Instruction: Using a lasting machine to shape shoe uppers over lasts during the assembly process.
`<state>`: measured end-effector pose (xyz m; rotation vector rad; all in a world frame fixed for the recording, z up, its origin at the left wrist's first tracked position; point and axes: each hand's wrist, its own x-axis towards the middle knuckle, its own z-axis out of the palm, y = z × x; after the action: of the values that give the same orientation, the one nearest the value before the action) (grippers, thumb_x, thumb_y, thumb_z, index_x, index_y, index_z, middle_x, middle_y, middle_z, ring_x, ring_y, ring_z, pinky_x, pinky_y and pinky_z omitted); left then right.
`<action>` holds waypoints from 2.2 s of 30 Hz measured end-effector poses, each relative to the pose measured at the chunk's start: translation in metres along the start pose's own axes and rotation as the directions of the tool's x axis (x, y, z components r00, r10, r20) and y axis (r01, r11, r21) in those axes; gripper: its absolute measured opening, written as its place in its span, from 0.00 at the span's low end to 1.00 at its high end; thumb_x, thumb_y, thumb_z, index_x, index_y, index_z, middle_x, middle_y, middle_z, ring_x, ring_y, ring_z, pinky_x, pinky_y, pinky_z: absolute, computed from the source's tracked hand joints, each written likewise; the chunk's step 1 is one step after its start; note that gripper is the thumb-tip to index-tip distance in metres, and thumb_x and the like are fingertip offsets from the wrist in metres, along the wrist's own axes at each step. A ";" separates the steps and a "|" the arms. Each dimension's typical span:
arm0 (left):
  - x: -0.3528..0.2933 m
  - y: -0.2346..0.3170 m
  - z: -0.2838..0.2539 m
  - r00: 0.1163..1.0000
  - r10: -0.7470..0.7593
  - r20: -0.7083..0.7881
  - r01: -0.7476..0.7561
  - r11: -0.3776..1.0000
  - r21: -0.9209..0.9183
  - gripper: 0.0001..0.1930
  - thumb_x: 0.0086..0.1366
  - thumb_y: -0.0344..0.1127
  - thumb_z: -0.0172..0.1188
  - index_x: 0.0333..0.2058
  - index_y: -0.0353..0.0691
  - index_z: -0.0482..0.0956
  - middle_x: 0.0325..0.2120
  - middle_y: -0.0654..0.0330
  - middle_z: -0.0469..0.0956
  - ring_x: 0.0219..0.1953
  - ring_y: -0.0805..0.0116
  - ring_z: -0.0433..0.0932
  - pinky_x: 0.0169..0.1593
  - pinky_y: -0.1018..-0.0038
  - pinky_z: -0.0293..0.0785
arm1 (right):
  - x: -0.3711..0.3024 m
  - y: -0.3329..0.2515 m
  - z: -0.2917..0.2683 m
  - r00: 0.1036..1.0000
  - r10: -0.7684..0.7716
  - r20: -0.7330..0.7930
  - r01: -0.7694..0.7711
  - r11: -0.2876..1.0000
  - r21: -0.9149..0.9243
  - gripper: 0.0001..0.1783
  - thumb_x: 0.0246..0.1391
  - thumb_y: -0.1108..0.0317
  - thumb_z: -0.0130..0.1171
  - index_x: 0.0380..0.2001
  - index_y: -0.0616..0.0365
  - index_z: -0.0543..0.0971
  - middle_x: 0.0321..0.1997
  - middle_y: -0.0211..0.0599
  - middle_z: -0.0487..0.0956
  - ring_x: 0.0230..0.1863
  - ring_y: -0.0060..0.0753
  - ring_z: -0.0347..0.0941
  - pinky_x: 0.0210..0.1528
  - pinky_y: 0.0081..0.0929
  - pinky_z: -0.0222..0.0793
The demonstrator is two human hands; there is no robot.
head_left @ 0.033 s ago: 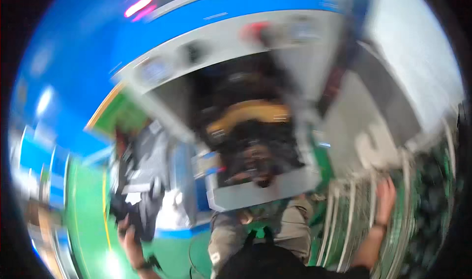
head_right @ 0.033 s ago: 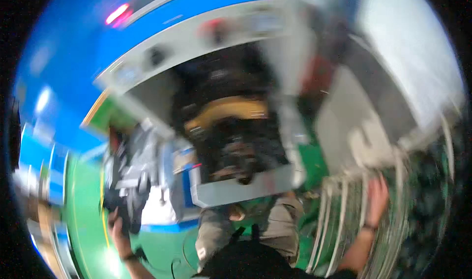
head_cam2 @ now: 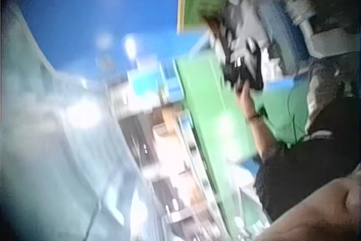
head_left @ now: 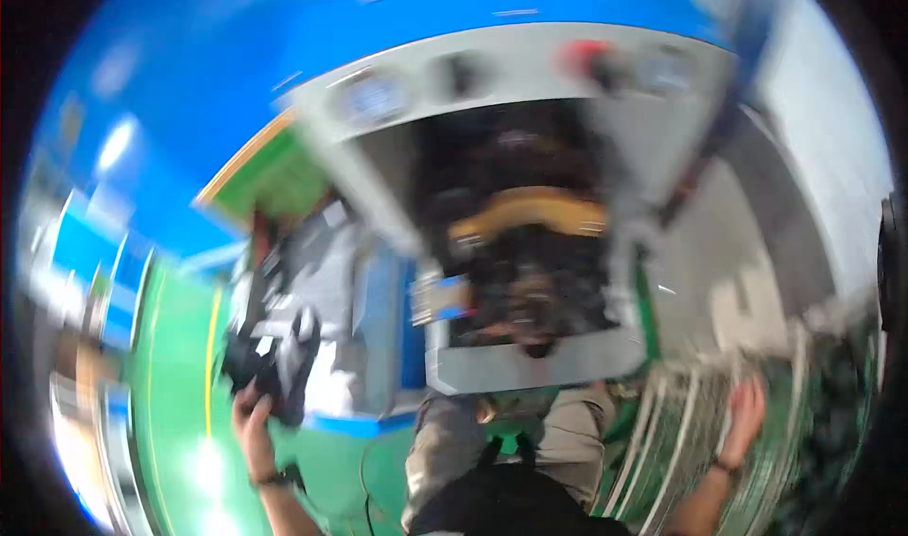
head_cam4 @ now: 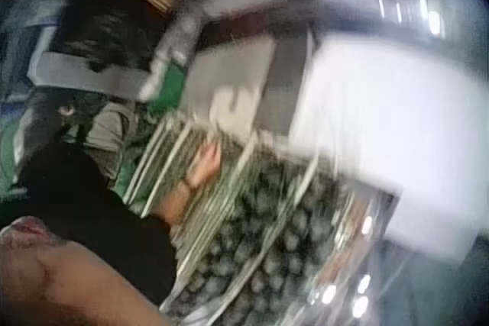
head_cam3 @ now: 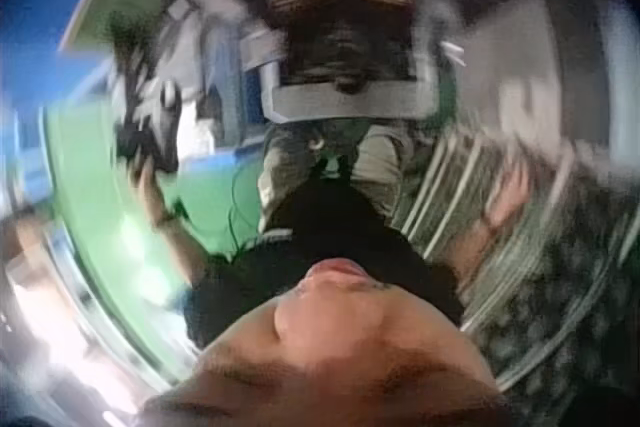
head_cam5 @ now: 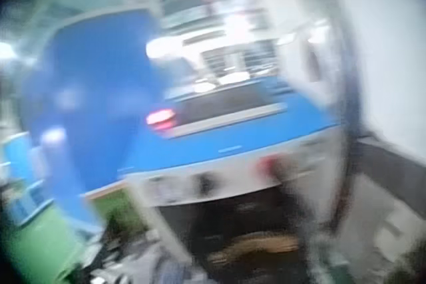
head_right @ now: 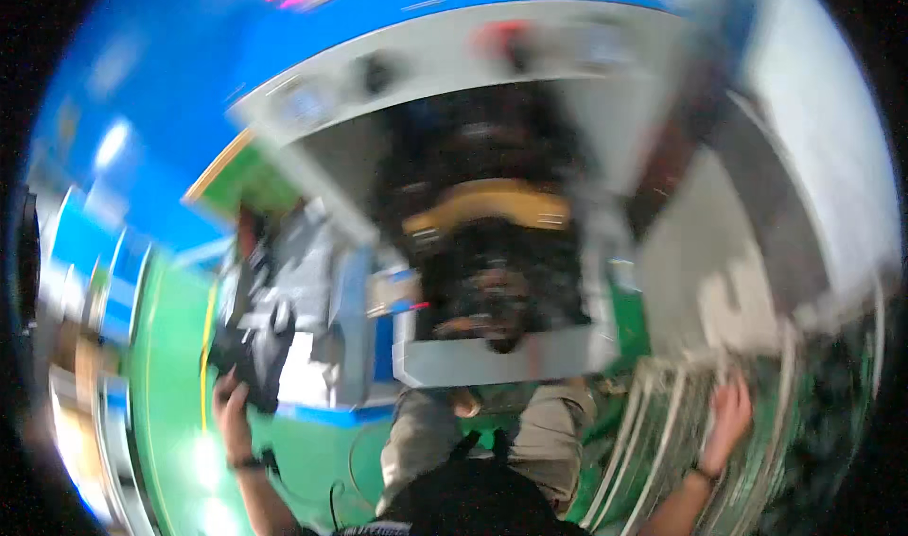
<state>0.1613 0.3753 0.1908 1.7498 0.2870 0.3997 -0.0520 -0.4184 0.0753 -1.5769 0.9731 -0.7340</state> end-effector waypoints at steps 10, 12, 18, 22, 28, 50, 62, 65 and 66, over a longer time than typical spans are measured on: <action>0.107 0.010 -0.061 0.818 -0.556 0.147 -0.139 0.056 0.989 0.24 0.59 0.55 0.63 0.39 0.38 0.85 0.33 0.44 0.84 0.40 0.43 0.83 0.45 0.54 0.78 | -0.157 -0.032 0.184 0.673 0.356 0.648 -0.047 0.895 -0.443 0.21 0.70 0.57 0.54 0.53 0.63 0.80 0.30 0.35 0.77 0.30 0.31 0.70 0.37 0.32 0.68; 0.157 0.032 -0.020 0.898 -0.420 0.133 0.018 0.338 0.941 0.24 0.59 0.55 0.62 0.38 0.37 0.86 0.34 0.44 0.84 0.38 0.45 0.84 0.42 0.53 0.77 | -0.167 -0.023 0.197 0.712 0.305 0.632 0.198 0.776 -0.598 0.21 0.70 0.60 0.55 0.59 0.59 0.79 0.29 0.31 0.77 0.24 0.25 0.67 0.30 0.29 0.66; 0.385 -0.108 0.019 0.983 -0.050 0.174 -0.102 0.641 0.761 0.26 0.54 0.50 0.71 0.42 0.31 0.82 0.33 0.46 0.84 0.40 0.54 0.84 0.45 0.60 0.77 | -0.185 -0.017 0.229 0.591 0.491 0.640 0.040 0.775 -0.631 0.26 0.70 0.54 0.56 0.63 0.58 0.76 0.40 0.34 0.83 0.32 0.29 0.73 0.39 0.34 0.72; 0.401 -0.204 0.088 0.910 -0.223 -0.348 0.413 0.549 0.727 0.40 0.46 0.56 0.78 0.55 0.40 0.79 0.55 0.51 0.78 0.58 0.52 0.77 0.60 0.57 0.74 | -0.189 -0.002 0.182 0.589 0.099 0.802 0.420 0.810 -0.408 0.25 0.71 0.59 0.55 0.66 0.58 0.72 0.48 0.40 0.81 0.39 0.33 0.75 0.44 0.31 0.74; 0.377 -0.158 0.072 0.842 -0.108 -0.528 0.512 0.468 0.720 0.28 0.59 0.44 0.66 0.55 0.37 0.74 0.56 0.53 0.74 0.63 0.53 0.71 0.63 0.52 0.68 | -0.188 0.042 0.141 0.555 -0.086 0.828 0.558 0.776 -0.293 0.22 0.73 0.67 0.52 0.66 0.60 0.71 0.51 0.45 0.80 0.40 0.33 0.77 0.45 0.31 0.74; -0.156 0.014 0.130 0.750 0.023 0.661 0.394 0.787 -0.475 0.58 0.49 0.31 0.82 0.73 0.33 0.50 0.68 0.57 0.62 0.68 0.69 0.61 0.72 0.66 0.57 | -0.291 -0.175 0.302 0.180 -0.442 0.879 -0.322 0.818 0.477 0.64 0.50 0.64 0.76 0.78 0.58 0.42 0.73 0.48 0.63 0.72 0.43 0.62 0.75 0.41 0.52; -0.145 -0.005 0.197 0.319 0.062 0.946 0.099 0.990 -0.098 0.14 0.68 0.39 0.67 0.30 0.34 0.81 0.20 0.62 0.76 0.25 0.74 0.74 0.30 0.71 0.70 | -0.257 -0.166 0.234 0.331 0.283 0.900 -0.900 0.380 0.212 0.24 0.67 0.59 0.54 0.61 0.60 0.75 0.53 0.41 0.84 0.46 0.34 0.84 0.51 0.33 0.82; -0.158 0.043 0.206 0.213 0.303 0.929 0.064 0.944 -0.323 0.15 0.70 0.37 0.65 0.27 0.34 0.79 0.17 0.63 0.71 0.23 0.77 0.70 0.28 0.73 0.66 | -0.201 -0.186 0.234 0.578 0.027 0.816 -0.691 0.548 0.471 0.35 0.56 0.69 0.61 0.67 0.63 0.68 0.59 0.47 0.80 0.55 0.42 0.80 0.59 0.39 0.78; -0.156 0.048 0.203 0.147 0.497 0.855 -0.089 0.867 -0.490 0.15 0.71 0.37 0.64 0.26 0.34 0.79 0.18 0.65 0.71 0.23 0.78 0.70 0.28 0.73 0.66 | -0.192 -0.209 0.238 0.656 -0.170 0.736 -0.461 0.681 0.569 0.41 0.50 0.71 0.65 0.69 0.64 0.65 0.63 0.47 0.76 0.59 0.45 0.77 0.63 0.39 0.73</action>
<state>0.1028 0.1211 0.1834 1.3624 -1.0782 -0.4638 0.1046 -0.1224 0.2341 -0.8768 0.1140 -0.2000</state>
